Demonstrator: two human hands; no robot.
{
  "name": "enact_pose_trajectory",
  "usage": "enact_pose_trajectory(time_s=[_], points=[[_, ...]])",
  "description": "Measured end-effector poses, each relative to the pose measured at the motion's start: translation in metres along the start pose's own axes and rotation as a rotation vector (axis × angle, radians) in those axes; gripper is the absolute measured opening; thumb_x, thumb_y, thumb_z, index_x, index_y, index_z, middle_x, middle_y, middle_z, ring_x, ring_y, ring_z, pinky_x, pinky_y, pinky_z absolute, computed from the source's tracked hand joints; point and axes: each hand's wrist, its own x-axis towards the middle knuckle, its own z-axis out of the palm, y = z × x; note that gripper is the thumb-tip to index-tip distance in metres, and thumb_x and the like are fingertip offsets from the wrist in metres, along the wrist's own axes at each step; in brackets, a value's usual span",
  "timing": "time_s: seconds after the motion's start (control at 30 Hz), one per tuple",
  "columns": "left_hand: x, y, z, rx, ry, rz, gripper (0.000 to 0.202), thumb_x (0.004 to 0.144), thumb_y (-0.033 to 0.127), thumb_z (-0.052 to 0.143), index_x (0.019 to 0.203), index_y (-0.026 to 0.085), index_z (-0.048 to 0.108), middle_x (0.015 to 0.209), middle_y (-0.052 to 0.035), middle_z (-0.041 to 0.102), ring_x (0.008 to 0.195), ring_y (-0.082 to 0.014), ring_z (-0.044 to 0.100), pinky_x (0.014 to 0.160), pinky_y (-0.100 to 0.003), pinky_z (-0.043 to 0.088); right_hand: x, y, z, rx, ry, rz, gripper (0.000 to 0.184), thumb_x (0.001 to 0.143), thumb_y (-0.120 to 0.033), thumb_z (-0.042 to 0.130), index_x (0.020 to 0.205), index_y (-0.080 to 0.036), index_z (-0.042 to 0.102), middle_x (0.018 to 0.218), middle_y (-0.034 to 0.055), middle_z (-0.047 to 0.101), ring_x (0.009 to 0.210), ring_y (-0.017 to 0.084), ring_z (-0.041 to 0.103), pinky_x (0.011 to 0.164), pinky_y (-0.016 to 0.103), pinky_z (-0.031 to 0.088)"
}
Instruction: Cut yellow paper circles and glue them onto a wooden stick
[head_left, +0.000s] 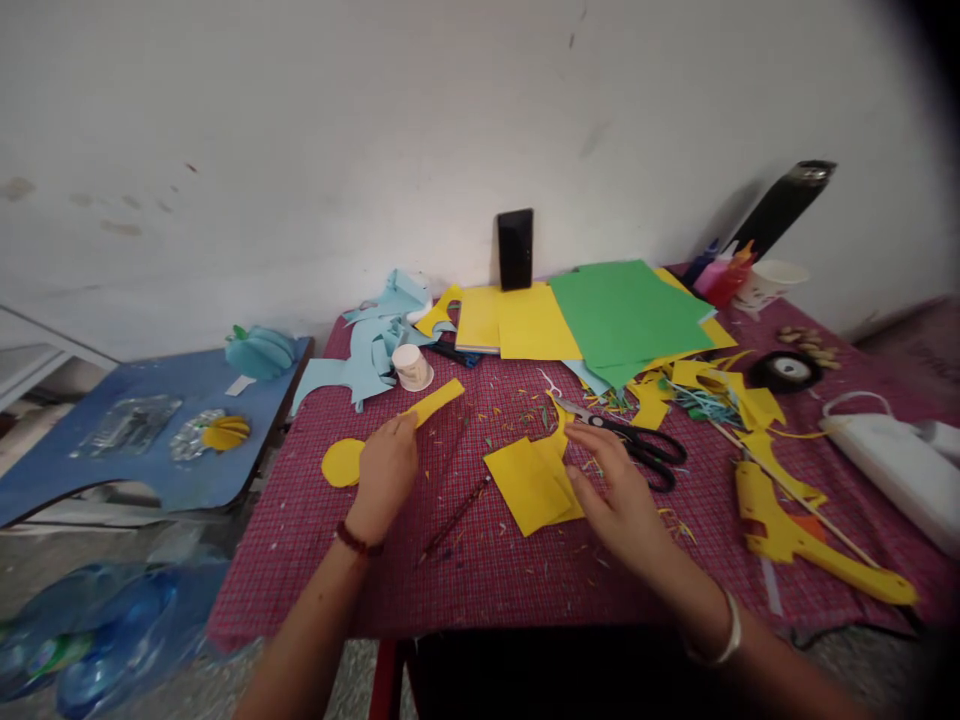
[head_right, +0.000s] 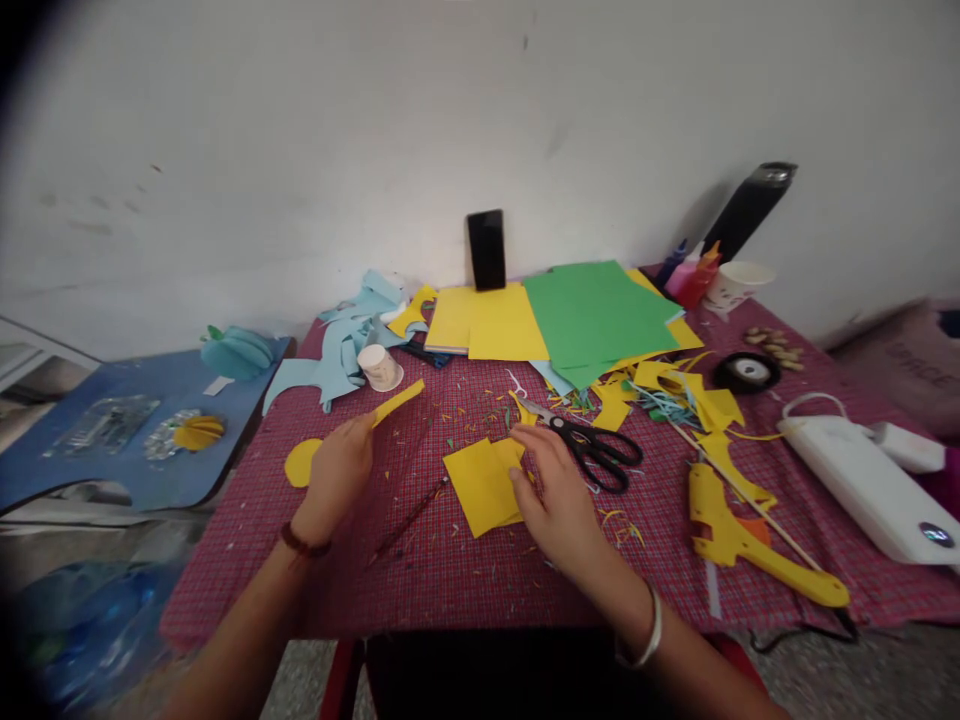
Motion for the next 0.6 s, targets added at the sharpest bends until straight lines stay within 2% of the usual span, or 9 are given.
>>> enact_pose_trajectory(time_s=[0.07,0.13,0.17,0.23,0.3,0.37,0.5,0.53,0.6], points=[[-0.016,0.008,-0.014,-0.023,0.136,0.123,0.040,0.090,0.009,0.035,0.126,0.010,0.052,0.121,-0.0166,0.064,0.112,-0.0244,0.059,0.097,-0.039,0.044,-0.002,-0.010,0.001,0.233,-0.119,0.126,0.031,0.087,-0.036,0.057,0.116,-0.024,0.061,0.122,0.0109,0.060,0.117,0.028,0.054,0.104,0.049,0.036],[-0.036,0.019,-0.028,-0.067,0.307,0.337,0.044,0.088,0.007,0.038,0.130,0.013,0.049,0.126,-0.0153,0.062,0.120,-0.0237,0.055,0.105,-0.040,0.038,-0.003,-0.019,0.005,0.567,-0.264,0.323,0.039,0.089,-0.047,0.051,0.119,-0.023,0.059,0.117,0.0113,0.064,0.107,0.027,0.061,0.094,0.046,0.045],[-0.045,0.024,-0.034,-0.094,0.350,0.442,0.047,0.088,0.007,0.039,0.134,0.014,0.047,0.129,-0.0141,0.061,0.124,-0.0230,0.052,0.108,-0.041,0.035,-0.003,-0.022,0.008,0.719,-0.324,0.410,0.044,0.088,-0.052,0.050,0.121,-0.022,0.058,0.115,0.0114,0.066,0.104,0.027,0.063,0.090,0.045,0.048],[-0.059,0.030,-0.044,-0.137,0.358,0.597,0.049,0.089,0.008,0.039,0.136,0.017,0.045,0.132,-0.0125,0.059,0.128,-0.0220,0.049,0.112,-0.042,0.030,-0.004,-0.026,0.015,0.921,-0.392,0.538,0.047,0.085,-0.052,0.055,0.118,-0.019,0.061,0.110,0.0109,0.069,0.102,0.027,0.064,0.087,0.042,0.050],[-0.067,0.036,-0.049,-0.174,0.322,0.695,0.047,0.090,0.009,0.039,0.135,0.019,0.047,0.132,-0.0110,0.059,0.130,-0.0210,0.047,0.114,-0.043,0.027,-0.005,-0.027,0.022,1.007,-0.390,0.626,0.038,0.083,-0.042,0.061,0.111,-0.017,0.064,0.105,0.0091,0.072,0.101,0.026,0.065,0.088,0.039,0.050],[-0.071,0.044,-0.048,-0.185,0.297,0.677,0.044,0.090,0.011,0.041,0.132,0.021,0.050,0.131,-0.0101,0.060,0.131,-0.0218,0.046,0.115,-0.046,0.022,-0.007,-0.026,0.028,1.047,-0.354,0.685,0.031,0.082,-0.035,0.063,0.106,-0.016,0.066,0.101,0.0077,0.073,0.100,0.025,0.066,0.088,0.037,0.050],[-0.085,0.080,-0.041,-0.213,0.292,0.408,0.040,0.086,0.015,0.052,0.126,0.020,0.055,0.133,-0.0130,0.058,0.131,-0.0286,0.045,0.115,-0.055,0.016,-0.002,-0.017,0.034,1.062,-0.248,0.689,0.032,0.080,-0.039,0.065,0.103,-0.017,0.066,0.102,0.0076,0.074,0.102,0.025,0.066,0.088,0.037,0.052],[-0.091,0.090,-0.039,-0.280,0.301,0.417,0.039,0.086,0.015,0.053,0.124,0.020,0.056,0.130,-0.0130,0.060,0.129,-0.0285,0.047,0.114,-0.055,0.018,0.000,-0.014,0.035,1.052,-0.219,0.684,0.033,0.079,-0.041,0.066,0.102,-0.017,0.066,0.102,0.0079,0.074,0.103,0.025,0.066,0.088,0.037,0.052],[-0.105,0.107,-0.035,-0.494,0.329,0.613,0.043,0.085,0.011,0.049,0.126,0.022,0.054,0.116,-0.0081,0.069,0.122,-0.0232,0.054,0.111,-0.049,0.032,0.006,-0.006,0.035,1.032,-0.149,0.684,0.034,0.077,-0.042,0.068,0.099,-0.017,0.065,0.101,0.0084,0.074,0.102,0.025,0.066,0.087,0.038,0.052]])
